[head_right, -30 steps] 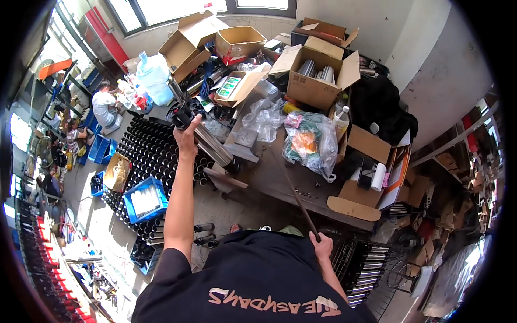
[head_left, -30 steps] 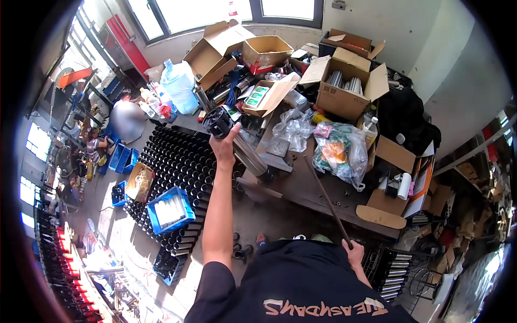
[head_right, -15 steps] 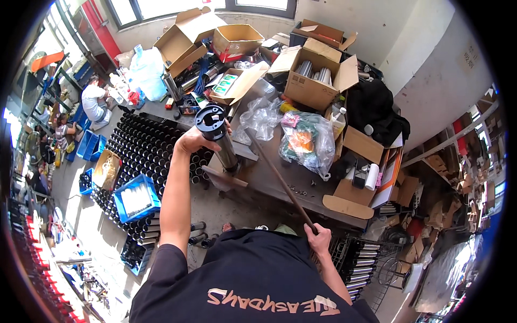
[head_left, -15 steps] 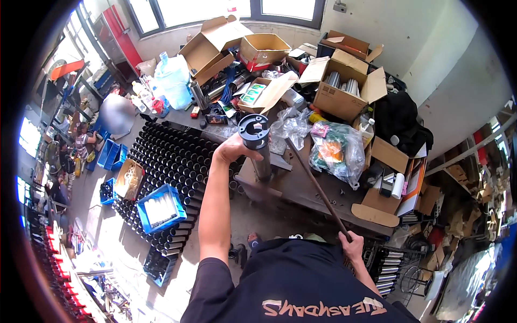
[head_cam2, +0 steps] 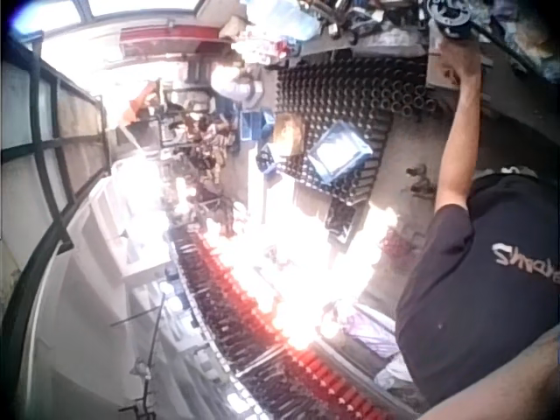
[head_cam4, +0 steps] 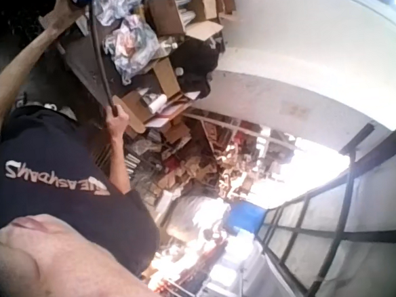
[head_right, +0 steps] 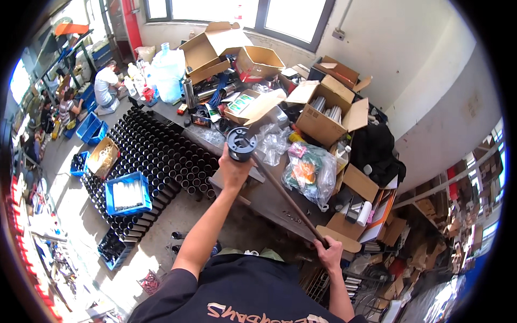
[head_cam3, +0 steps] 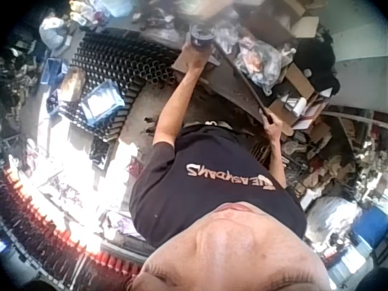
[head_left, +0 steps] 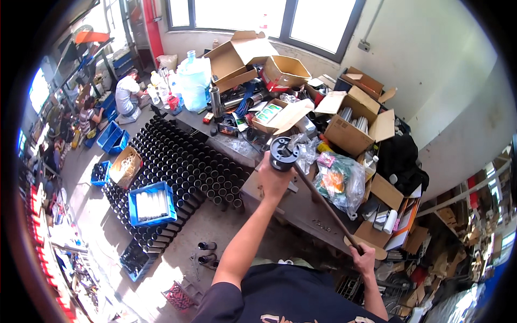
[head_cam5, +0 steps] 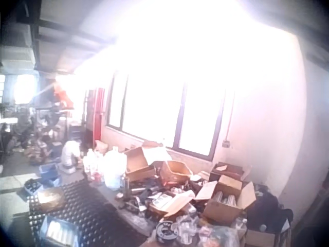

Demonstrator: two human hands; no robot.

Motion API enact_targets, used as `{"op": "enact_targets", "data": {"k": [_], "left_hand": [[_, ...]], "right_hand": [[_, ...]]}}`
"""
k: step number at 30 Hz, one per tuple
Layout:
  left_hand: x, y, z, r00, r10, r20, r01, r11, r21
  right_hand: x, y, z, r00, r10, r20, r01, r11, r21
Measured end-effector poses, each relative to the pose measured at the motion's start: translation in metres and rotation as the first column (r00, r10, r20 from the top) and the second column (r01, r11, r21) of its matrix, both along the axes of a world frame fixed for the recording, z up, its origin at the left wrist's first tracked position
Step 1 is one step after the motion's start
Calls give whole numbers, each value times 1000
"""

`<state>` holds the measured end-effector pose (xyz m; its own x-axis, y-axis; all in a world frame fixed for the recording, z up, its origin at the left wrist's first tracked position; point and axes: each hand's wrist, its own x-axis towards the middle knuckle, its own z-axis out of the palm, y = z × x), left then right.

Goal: The person secures metal tubes in a vice, attaches end pieces by tightening a lever handle, and transfers the finished units into a wire transport basket.

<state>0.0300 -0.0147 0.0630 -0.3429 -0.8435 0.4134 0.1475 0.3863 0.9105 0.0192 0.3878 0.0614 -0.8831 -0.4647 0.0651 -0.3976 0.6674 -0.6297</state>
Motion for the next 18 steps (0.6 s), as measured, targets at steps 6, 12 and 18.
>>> {"op": "enact_targets", "data": {"k": [6,12,18], "left_hand": [[0,3,8,1000,8,2,-8,998,-66],[16,-37,-10,990,-139,27,137,988,68],[4,-25,-39,983,-150,101,150,989,12]], "right_hand": [[11,-111,87,994,111,8,-109,987,-116],[83,-234,116,252,909,-331,-818,383,429],[42,-524,134,-397,706,-587,-856,-55,513]]}}
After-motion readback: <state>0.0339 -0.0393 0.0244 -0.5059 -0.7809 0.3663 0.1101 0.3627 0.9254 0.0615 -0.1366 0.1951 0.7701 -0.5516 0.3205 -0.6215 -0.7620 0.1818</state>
